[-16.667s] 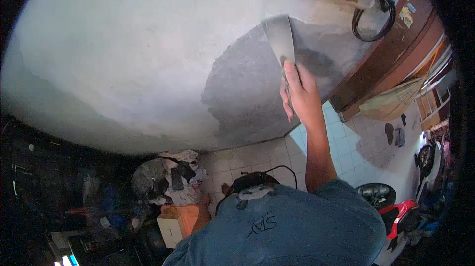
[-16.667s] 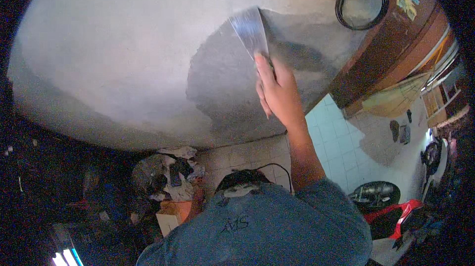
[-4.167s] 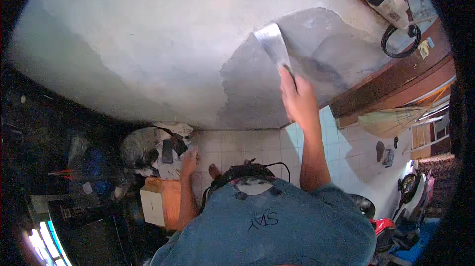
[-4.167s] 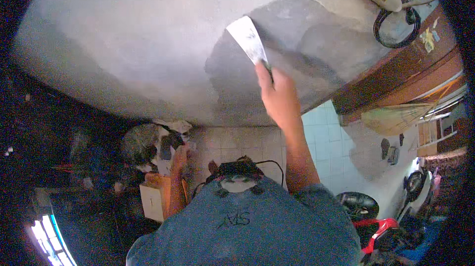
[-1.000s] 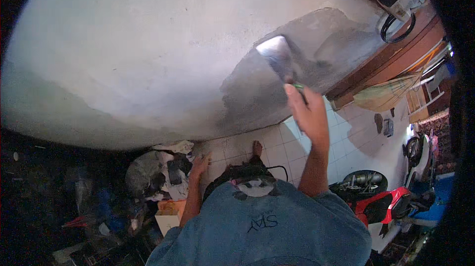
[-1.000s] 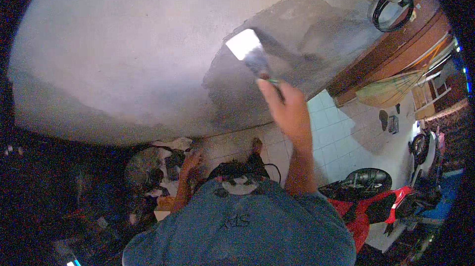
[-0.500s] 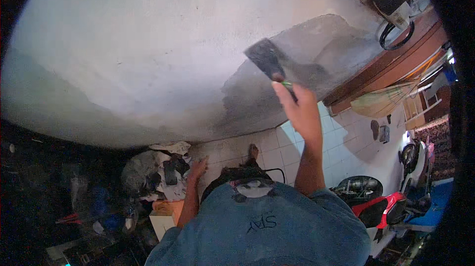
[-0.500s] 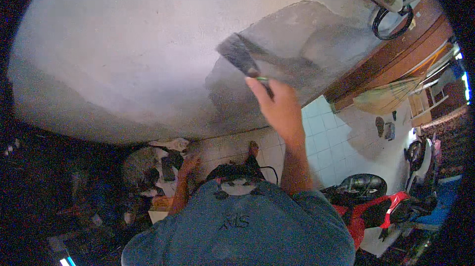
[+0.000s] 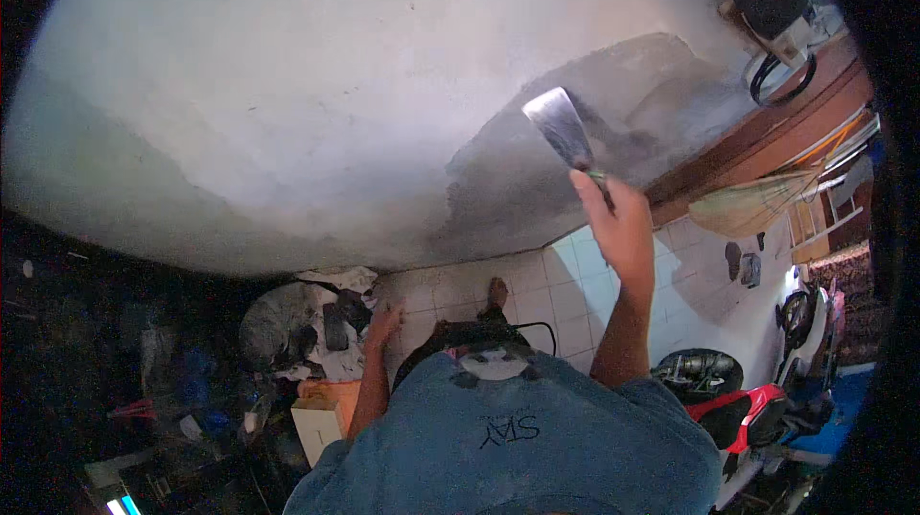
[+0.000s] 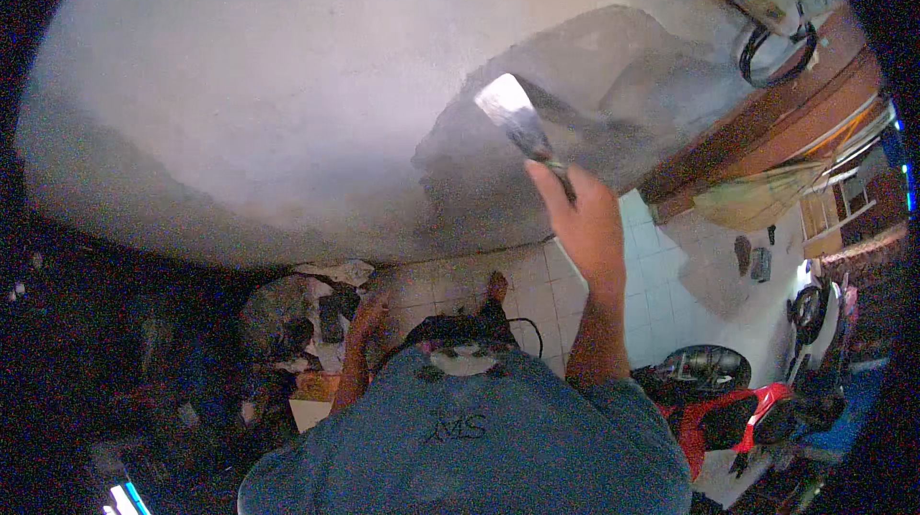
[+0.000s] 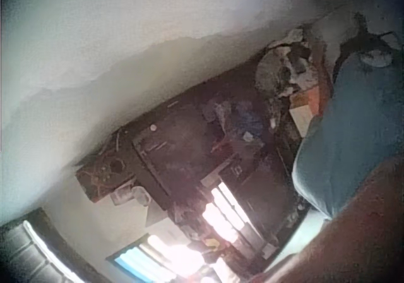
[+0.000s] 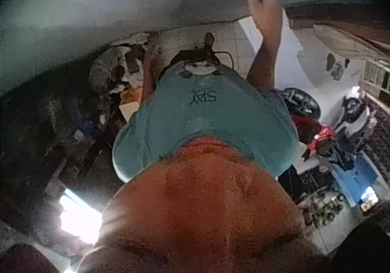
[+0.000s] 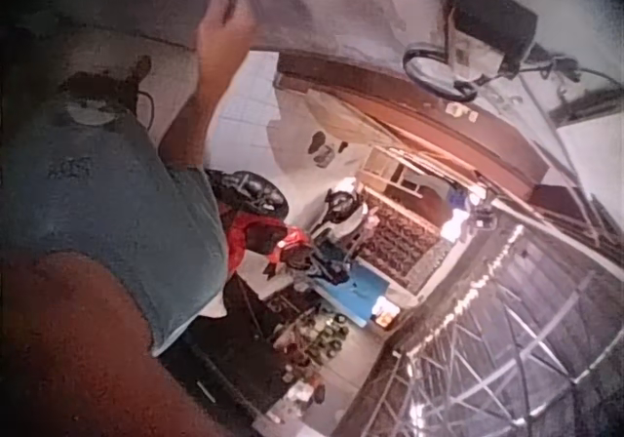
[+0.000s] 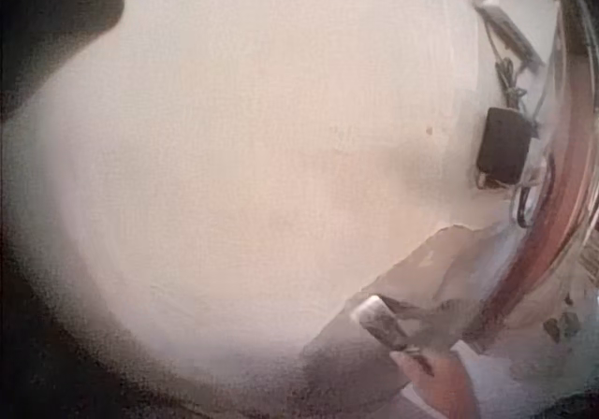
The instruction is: Using a putty knife to scrape and patch a wall.
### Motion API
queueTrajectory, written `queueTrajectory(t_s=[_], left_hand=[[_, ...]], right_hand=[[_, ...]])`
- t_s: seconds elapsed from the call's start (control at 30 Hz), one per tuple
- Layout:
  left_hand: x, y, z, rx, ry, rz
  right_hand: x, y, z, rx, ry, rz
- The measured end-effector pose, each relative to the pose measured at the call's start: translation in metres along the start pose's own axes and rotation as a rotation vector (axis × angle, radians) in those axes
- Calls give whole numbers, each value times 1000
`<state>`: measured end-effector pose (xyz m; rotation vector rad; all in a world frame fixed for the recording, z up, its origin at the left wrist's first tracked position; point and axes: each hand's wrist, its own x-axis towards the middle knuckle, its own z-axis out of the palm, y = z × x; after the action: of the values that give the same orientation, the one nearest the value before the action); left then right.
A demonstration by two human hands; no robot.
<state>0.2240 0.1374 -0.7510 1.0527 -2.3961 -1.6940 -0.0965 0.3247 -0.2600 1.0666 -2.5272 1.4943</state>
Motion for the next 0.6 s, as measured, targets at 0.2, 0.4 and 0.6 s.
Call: queueTrajectory(t_s=[0.2,0.4,0.6], left_hand=[[-10,41,-5,-235,28,-450],[-1,38,-5,-93,-9,-389],[-11,35,-11,214,-165,-132]], right_hand=[[6,-13,27,-40,-84,75],[9,7,2,-123,-32,181],[-8,8,8,17,-148,131]])
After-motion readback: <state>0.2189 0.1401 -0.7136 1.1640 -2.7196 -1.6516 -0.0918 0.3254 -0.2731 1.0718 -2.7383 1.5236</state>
